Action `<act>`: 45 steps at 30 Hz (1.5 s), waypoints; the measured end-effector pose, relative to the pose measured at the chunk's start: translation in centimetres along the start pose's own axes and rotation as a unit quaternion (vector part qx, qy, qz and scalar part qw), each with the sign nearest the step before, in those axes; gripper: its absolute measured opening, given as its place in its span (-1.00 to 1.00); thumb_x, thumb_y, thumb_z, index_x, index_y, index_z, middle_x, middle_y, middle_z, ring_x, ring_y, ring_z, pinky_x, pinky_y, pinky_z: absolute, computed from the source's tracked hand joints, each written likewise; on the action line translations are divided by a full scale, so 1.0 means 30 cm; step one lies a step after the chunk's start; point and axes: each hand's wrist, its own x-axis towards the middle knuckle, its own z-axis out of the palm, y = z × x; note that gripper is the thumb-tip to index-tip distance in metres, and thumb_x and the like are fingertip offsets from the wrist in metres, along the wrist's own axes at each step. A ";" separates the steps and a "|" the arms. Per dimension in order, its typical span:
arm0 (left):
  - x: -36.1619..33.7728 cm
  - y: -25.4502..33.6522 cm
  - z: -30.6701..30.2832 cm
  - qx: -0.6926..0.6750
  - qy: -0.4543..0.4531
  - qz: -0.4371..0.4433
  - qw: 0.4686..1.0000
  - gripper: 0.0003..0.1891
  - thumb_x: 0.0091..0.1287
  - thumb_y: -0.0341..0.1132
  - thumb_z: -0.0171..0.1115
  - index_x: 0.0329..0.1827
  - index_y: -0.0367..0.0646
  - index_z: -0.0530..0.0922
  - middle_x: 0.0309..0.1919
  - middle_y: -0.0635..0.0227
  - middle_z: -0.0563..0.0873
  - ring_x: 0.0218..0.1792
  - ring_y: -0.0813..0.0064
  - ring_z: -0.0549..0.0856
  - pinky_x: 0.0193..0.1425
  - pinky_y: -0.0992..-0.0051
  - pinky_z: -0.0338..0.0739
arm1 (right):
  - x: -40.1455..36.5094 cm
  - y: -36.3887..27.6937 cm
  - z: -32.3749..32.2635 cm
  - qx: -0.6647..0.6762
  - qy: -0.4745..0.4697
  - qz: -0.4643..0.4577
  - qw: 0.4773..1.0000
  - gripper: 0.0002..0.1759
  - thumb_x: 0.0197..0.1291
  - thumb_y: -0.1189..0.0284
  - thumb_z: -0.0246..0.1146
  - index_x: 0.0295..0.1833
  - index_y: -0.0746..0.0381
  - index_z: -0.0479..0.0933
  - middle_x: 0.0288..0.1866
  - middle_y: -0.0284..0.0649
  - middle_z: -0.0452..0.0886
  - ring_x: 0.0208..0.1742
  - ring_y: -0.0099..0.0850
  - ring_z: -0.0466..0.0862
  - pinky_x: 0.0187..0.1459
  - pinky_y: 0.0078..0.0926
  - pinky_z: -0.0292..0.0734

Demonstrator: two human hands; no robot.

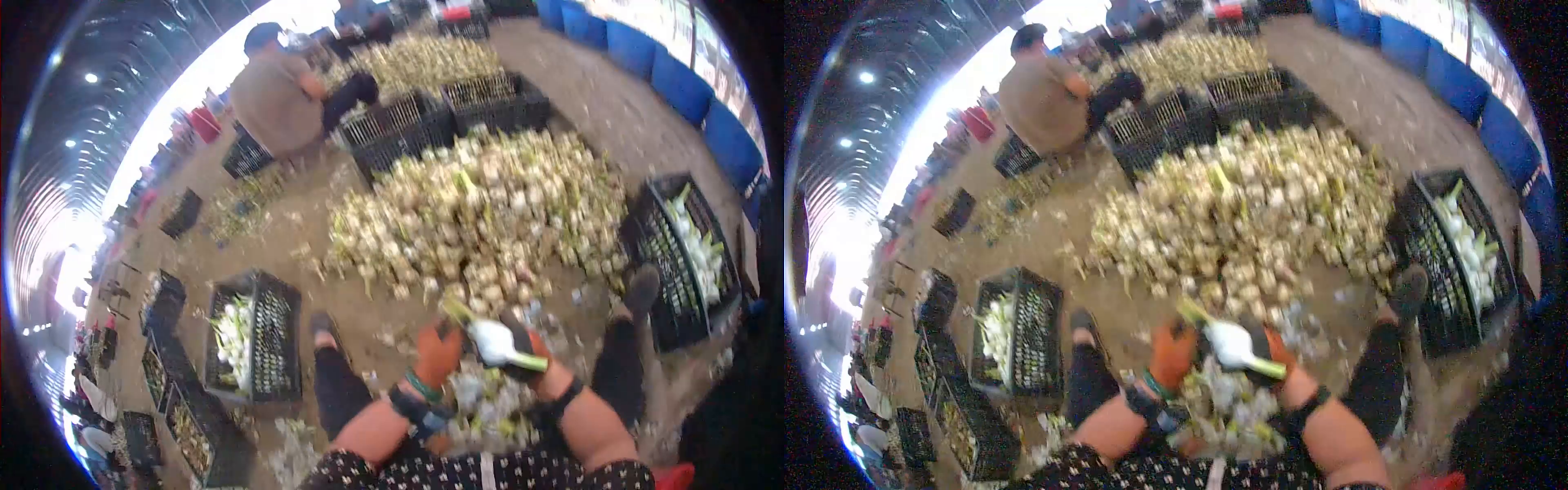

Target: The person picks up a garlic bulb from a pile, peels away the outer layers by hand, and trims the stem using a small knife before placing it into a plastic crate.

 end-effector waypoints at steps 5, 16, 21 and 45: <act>0.135 0.010 -0.181 -0.049 -0.153 -0.104 0.981 -0.70 0.16 -0.24 0.12 -0.16 -0.28 0.51 -0.41 0.07 0.61 -0.45 0.17 0.60 -0.35 0.33 0.48 | -0.046 -0.316 0.039 0.422 0.027 0.203 0.883 -0.51 0.21 0.04 0.00 -0.16 0.30 0.45 -0.33 -0.09 0.59 -0.27 -0.29 0.62 -0.24 -0.34 0.55; 0.028 0.166 -0.091 0.062 -0.231 0.172 0.956 -0.56 0.00 -0.21 0.29 -0.02 -0.14 0.52 -0.20 0.06 0.62 -0.20 0.08 0.61 -0.11 0.30 0.48 | -0.097 -0.283 0.033 0.051 0.054 0.153 0.985 -0.52 0.12 0.30 0.18 0.11 0.29 0.30 -0.13 -0.26 0.50 -0.08 -0.49 0.51 -0.04 -0.60 0.44; 0.009 0.169 -0.085 0.072 -0.232 0.151 0.958 -0.57 0.01 -0.20 0.28 -0.04 -0.16 0.52 -0.18 0.06 0.61 -0.15 0.09 0.60 -0.06 0.31 0.47 | -0.102 -0.320 0.046 0.080 0.096 0.183 0.975 -0.54 0.21 0.15 0.05 0.04 0.30 0.37 -0.13 -0.25 0.51 -0.14 -0.49 0.52 -0.09 -0.58 0.44; -0.091 0.097 -0.058 0.178 -0.223 0.334 0.898 -0.69 -0.01 -0.34 0.14 -0.15 -0.13 0.42 -0.42 0.24 0.53 -0.49 0.18 0.59 -0.47 0.28 0.48 | -0.142 -0.293 0.012 -0.086 -0.059 0.174 0.979 -0.48 0.05 0.25 0.24 0.07 0.33 0.35 -0.07 -0.12 0.51 -0.06 -0.35 0.52 -0.05 -0.40 0.42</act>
